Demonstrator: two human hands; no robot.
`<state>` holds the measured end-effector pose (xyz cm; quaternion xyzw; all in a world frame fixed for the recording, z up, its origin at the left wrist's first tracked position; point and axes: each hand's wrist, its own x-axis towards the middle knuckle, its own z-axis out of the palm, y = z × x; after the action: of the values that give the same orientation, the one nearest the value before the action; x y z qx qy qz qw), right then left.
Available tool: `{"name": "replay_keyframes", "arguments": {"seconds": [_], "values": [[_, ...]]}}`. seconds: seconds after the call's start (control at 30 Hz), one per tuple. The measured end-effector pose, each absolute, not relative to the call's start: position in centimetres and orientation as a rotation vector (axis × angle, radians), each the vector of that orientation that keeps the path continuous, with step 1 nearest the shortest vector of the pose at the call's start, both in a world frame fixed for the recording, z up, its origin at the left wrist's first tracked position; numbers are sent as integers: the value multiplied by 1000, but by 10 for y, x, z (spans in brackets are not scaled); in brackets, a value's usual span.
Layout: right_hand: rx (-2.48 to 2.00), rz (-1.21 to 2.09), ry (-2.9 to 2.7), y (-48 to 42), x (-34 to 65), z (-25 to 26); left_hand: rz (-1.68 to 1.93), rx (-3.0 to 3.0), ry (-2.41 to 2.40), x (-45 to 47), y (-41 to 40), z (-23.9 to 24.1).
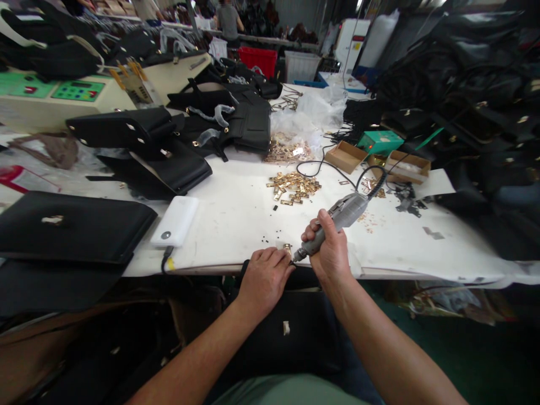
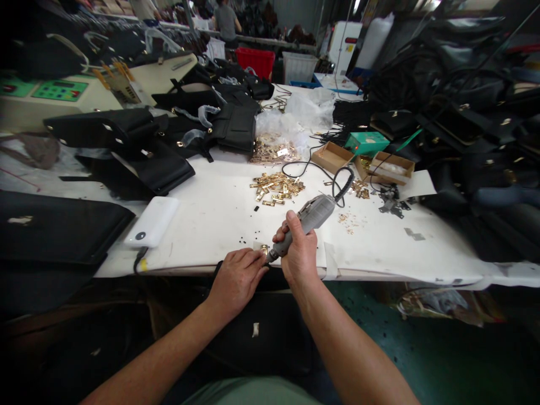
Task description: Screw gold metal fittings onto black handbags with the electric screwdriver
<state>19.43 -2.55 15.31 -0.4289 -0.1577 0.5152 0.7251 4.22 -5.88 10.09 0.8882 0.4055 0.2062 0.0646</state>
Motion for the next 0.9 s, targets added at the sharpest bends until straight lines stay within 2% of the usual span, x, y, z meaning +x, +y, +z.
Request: {"name": "replay_keyframes", "arguments": {"seconds": [0.9], "values": [[-923, 1173, -363, -28, 191, 159, 644, 2654, 1232, 42, -59, 98]]}}
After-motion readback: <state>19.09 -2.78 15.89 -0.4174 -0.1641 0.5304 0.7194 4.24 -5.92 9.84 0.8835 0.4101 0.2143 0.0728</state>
